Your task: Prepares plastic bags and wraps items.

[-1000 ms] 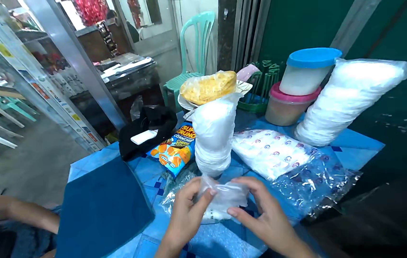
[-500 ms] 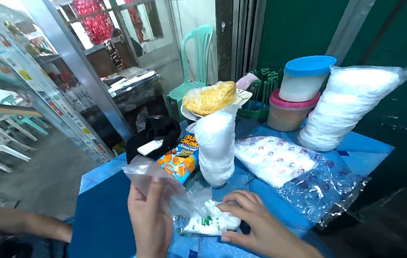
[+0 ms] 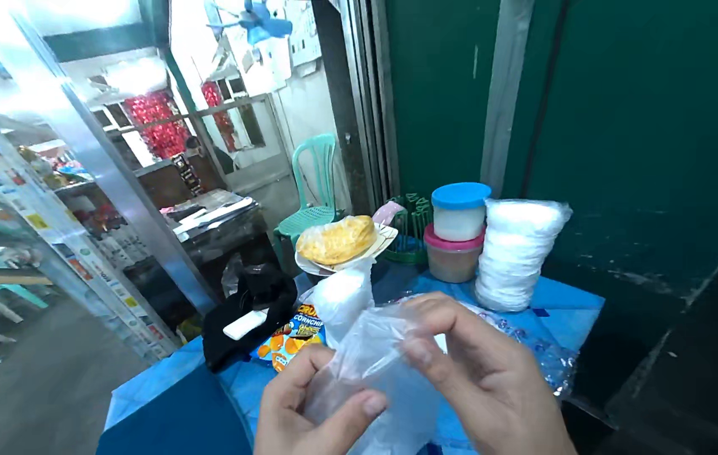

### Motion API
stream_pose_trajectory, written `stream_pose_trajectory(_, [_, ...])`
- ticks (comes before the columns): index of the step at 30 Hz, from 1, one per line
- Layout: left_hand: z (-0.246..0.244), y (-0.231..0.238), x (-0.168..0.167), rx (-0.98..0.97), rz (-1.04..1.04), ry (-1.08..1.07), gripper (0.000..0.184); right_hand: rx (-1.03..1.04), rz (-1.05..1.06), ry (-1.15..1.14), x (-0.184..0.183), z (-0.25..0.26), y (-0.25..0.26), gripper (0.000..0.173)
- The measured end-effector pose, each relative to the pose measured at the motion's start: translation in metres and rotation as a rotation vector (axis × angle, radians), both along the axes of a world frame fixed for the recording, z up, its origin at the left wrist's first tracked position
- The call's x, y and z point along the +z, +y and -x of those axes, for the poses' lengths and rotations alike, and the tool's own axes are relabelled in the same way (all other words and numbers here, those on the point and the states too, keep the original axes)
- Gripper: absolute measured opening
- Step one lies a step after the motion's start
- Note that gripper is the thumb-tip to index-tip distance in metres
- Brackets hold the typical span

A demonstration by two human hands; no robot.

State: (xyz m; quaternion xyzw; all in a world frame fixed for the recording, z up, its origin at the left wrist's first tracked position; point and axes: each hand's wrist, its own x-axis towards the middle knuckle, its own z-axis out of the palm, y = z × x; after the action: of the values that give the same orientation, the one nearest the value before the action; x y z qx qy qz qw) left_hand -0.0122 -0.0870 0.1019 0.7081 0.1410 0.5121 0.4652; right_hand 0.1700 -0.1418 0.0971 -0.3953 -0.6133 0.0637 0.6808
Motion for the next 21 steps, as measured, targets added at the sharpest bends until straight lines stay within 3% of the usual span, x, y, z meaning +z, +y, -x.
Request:
stream_pose_trajectory(4, [0.012,0.005,0.0,0.004,0.115,-0.198,0.017,0.078,0.023,-0.014,-0.015,-0.009,0.003,0.022])
stream_pose_trajectory(7, [0.01,0.003,-0.001,-0.013,0.142,-0.212,0.022,0.269,0.077,0.009,-0.02,-0.01,0.006,0.042])
stream_pose_trajectory(12, [0.005,-0.003,0.0,-0.101,0.143,-0.157,0.032,0.169,0.188,0.098,-0.008,-0.004,0.002,0.048])
stream_pose_trajectory(14, [0.004,-0.004,0.002,-0.114,0.132,-0.121,0.036,0.205,0.178,0.121,-0.005,-0.01,0.002,0.045])
stream_pose_trajectory(18, [0.004,-0.003,0.002,-0.137,0.109,-0.03,0.052,0.23,0.107,0.102,-0.008,-0.02,0.001,0.019])
stream_pose_trajectory(21, [0.002,-0.003,-0.001,-0.099,0.121,-0.01,0.048,0.202,0.121,0.096,-0.01,-0.022,0.0,0.021])
